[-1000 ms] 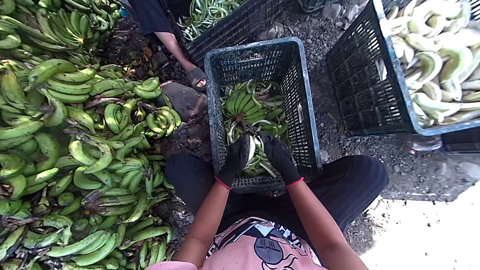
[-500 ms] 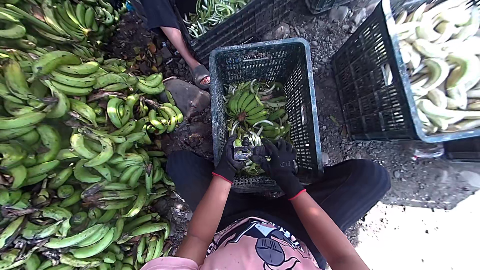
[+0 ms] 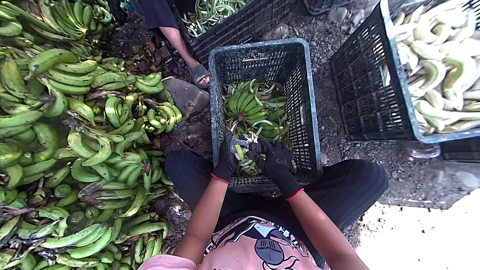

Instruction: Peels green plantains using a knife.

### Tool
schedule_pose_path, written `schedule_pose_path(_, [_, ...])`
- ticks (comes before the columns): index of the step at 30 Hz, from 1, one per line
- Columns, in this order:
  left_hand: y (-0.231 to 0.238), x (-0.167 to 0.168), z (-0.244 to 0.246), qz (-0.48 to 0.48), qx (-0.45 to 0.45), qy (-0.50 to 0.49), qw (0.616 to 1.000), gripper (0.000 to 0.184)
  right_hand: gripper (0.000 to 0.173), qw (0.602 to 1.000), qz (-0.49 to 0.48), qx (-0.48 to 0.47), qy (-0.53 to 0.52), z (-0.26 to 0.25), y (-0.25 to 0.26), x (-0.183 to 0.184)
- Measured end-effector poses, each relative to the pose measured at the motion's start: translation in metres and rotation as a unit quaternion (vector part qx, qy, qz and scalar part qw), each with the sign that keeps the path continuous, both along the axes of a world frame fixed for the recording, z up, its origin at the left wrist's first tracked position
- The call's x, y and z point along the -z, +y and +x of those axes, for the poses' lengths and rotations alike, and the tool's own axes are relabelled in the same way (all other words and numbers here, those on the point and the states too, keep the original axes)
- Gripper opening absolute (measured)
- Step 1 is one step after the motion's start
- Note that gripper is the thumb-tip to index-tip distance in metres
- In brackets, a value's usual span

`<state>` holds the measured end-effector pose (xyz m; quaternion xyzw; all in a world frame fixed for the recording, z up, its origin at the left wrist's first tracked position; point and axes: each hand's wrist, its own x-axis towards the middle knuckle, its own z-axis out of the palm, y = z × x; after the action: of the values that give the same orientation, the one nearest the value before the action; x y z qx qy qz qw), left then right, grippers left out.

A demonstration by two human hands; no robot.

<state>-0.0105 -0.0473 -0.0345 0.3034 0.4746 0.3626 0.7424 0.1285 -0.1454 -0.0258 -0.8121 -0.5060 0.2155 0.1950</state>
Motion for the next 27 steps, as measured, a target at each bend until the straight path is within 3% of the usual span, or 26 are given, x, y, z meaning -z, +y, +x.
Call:
schedule_pose_path(3, [0.0, -0.001, -0.002, 0.113, 0.051, 0.139, 0.983, 0.054, 0.075, 1.0, -0.006, 0.01, 0.028, 0.001, 0.0, 0.001])
schedule_pose_path(6, [-0.009, -0.03, 0.005, 0.238, 0.138, 0.316, 0.908, 0.05, 0.058, 0.99, -0.053, 0.018, 0.127, 0.007, 0.01, -0.001])
schedule_pose_path(9, [-0.011, -0.03, 0.002, 0.31, 0.169, 0.332, 0.875, 0.048, 0.06, 0.983, -0.025, -0.001, 0.185, 0.013, 0.013, 0.001])
schedule_pose_path(13, [-0.011, -0.032, 0.003, 0.395, 0.233, 0.318, 0.83, 0.045, 0.071, 0.966, -0.059, 0.035, 0.251, 0.015, 0.014, 0.001])
schedule_pose_path(15, [-0.014, -0.028, 0.007, 0.349, 0.195, 0.267, 0.877, 0.048, 0.079, 0.962, -0.043, 0.053, 0.264, 0.015, 0.015, 0.002])
schedule_pose_path(17, [-0.01, -0.016, 0.006, 0.229, 0.127, 0.154, 0.953, 0.056, 0.081, 0.968, -0.006, 0.048, 0.248, 0.014, 0.014, 0.004])
schedule_pose_path(19, [-0.003, -0.013, 0.002, 0.113, 0.066, 0.035, 0.991, 0.056, 0.077, 0.979, 0.016, 0.019, 0.204, 0.016, 0.011, 0.009])
schedule_pose_path(24, [0.005, -0.025, -0.002, -0.004, 0.024, -0.022, 0.999, 0.047, 0.072, 0.993, 0.041, -0.072, 0.084, 0.017, -0.008, 0.004])
schedule_pose_path(27, [0.0, -0.022, -0.003, -0.028, 0.026, -0.032, 0.999, 0.045, 0.073, 0.994, 0.061, -0.083, 0.046, 0.015, -0.013, 0.003])
